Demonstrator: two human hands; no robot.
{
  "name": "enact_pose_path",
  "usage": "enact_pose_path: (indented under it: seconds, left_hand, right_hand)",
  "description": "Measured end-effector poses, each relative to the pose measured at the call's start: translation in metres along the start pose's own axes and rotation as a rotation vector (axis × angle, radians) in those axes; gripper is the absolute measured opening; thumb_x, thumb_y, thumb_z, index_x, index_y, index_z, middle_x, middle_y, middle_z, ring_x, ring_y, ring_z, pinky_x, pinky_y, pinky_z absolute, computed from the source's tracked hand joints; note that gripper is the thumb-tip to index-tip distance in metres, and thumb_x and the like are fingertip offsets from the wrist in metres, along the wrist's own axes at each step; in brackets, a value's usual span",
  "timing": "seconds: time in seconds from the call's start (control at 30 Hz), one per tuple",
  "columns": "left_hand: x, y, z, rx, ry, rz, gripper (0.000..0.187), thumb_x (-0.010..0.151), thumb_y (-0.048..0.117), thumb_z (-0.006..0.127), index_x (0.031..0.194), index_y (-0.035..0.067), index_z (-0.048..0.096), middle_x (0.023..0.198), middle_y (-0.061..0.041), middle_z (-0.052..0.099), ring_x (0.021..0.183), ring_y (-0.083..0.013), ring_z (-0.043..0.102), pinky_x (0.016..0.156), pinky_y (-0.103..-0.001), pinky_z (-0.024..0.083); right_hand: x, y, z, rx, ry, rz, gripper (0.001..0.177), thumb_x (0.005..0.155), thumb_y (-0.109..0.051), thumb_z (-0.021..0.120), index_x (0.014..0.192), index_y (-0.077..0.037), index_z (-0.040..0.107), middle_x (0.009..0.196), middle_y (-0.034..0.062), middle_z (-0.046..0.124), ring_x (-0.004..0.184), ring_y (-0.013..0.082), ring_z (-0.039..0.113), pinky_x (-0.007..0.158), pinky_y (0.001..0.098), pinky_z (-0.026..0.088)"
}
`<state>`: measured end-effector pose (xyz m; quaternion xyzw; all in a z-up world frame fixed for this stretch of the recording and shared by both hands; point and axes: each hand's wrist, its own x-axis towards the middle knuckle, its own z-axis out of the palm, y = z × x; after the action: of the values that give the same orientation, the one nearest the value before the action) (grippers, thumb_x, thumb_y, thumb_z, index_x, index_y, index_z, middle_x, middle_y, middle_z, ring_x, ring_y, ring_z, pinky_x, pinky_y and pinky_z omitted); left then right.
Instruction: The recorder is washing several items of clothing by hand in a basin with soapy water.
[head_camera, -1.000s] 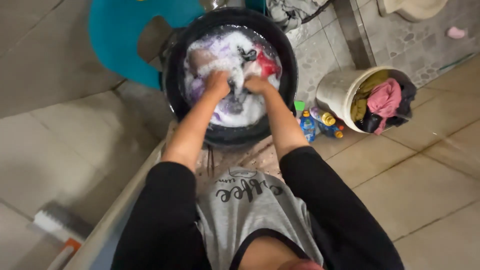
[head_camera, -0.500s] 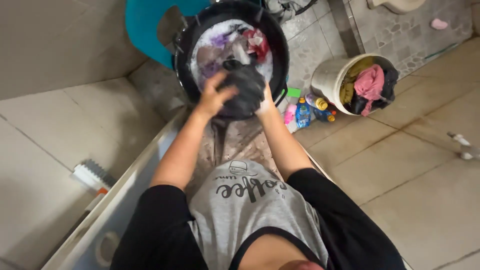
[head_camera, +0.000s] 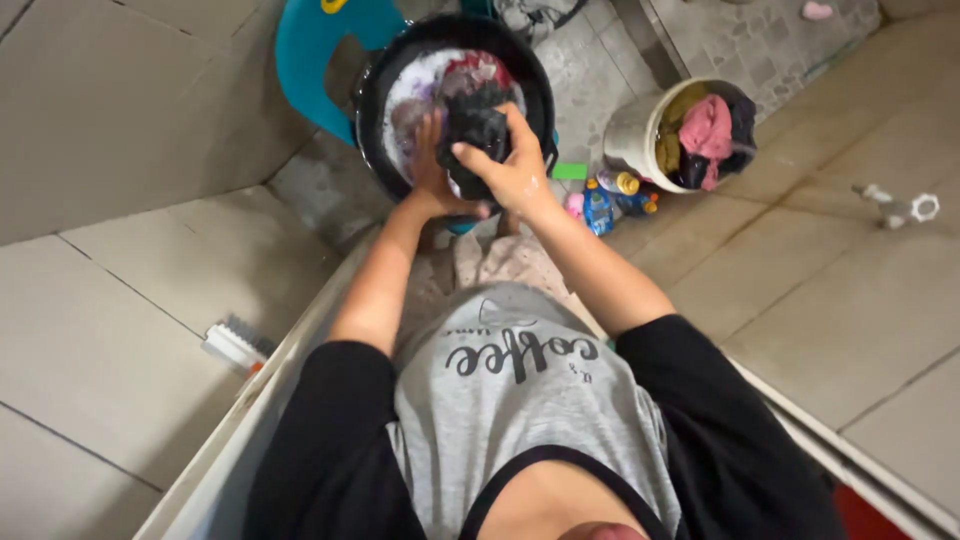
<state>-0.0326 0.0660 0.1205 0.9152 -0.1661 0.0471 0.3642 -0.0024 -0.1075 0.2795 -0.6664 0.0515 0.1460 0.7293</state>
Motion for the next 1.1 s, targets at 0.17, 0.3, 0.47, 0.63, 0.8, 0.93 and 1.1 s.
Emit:
enact_pose_path:
  seconds: [0.17,0.3,0.47,0.63,0.8,0.93,1.1]
  left_hand:
    - [0.057,0.052,-0.03,0.231,0.073,0.212,0.088,0.081,0.041,0.077,0.152,0.012,0.036,0.152,-0.013,0.04,0.143,-0.0327,0.035,0.119,-0.059,0.02]
    - [0.065,0.038,-0.034,0.053,0.097,0.12,0.072,0.088,0.029,0.077,0.151,0.013,0.044,0.147,-0.006,0.053,0.138,-0.0233,0.048,0.119,-0.053,0.029]
    - [0.048,-0.003,-0.021,-0.645,-0.003,-0.366,0.098,0.065,0.023,0.093,0.152,0.011,0.049,0.137,-0.009,0.066,0.123,-0.0206,0.06,0.114,-0.04,0.048]
    - [0.079,0.07,-0.108,-0.98,0.025,-0.033,0.118,0.059,0.033,0.104,0.157,0.01,0.043,0.161,-0.01,0.038,0.151,-0.0232,0.041,0.132,-0.039,0.034]
    - [0.101,0.116,-0.121,-1.043,-0.005,0.364,0.109,0.068,0.044,0.099,0.156,0.022,0.038,0.175,-0.007,0.021,0.164,-0.0261,0.023,0.132,-0.037,0.021]
    - [0.1,0.121,-0.139,-0.96,-0.111,0.387,0.091,0.068,0.041,0.1,0.143,0.016,0.055,0.172,-0.014,0.033,0.161,-0.0301,0.028,0.133,-0.041,0.023]
    - [0.111,0.124,-0.158,-0.8,-0.281,0.25,0.087,0.069,0.042,0.101,0.136,0.001,0.065,0.148,-0.017,0.061,0.156,-0.0334,0.044,0.133,-0.046,0.032]
  right_hand:
    - [-0.027,-0.074,0.006,-0.396,-0.055,-0.361,0.038,0.081,-0.009,0.085,0.112,-0.004,0.062,0.103,0.0081,0.069,0.1,0.0228,0.066,0.092,0.0329,0.054]
    - [-0.033,-0.124,0.006,-0.476,-0.246,-0.549,0.036,0.081,-0.008,0.085,0.112,-0.006,0.065,0.11,0.0071,0.072,0.106,0.025,0.07,0.096,0.0326,0.053]
    - [-0.015,-0.144,-0.049,-0.341,-0.153,-0.562,0.048,0.077,-0.009,0.082,0.121,-0.006,0.063,0.118,0.0084,0.067,0.114,0.025,0.066,0.105,0.0353,0.052]
    - [0.035,-0.049,-0.115,0.437,-0.025,0.157,0.058,0.077,-0.022,0.083,0.127,-0.005,0.059,0.117,0.0114,0.067,0.112,0.0324,0.066,0.103,0.05,0.057]
    - [0.043,0.075,-0.097,0.799,-0.238,0.634,0.11,0.093,-0.085,0.054,0.16,0.002,0.052,0.158,0.0243,0.062,0.141,0.0409,0.065,0.122,0.0591,0.049]
    - [0.023,0.002,-0.083,-0.048,-0.046,0.694,0.113,0.064,-0.093,0.038,0.15,-0.021,0.038,0.142,0.014,0.06,0.121,0.0442,0.062,0.087,0.0793,0.05]
    - [0.011,0.025,-0.079,0.447,-0.082,0.621,0.103,0.07,-0.086,0.046,0.155,-0.034,0.022,0.139,0.0044,0.052,0.128,0.0356,0.056,0.096,0.0736,0.049]
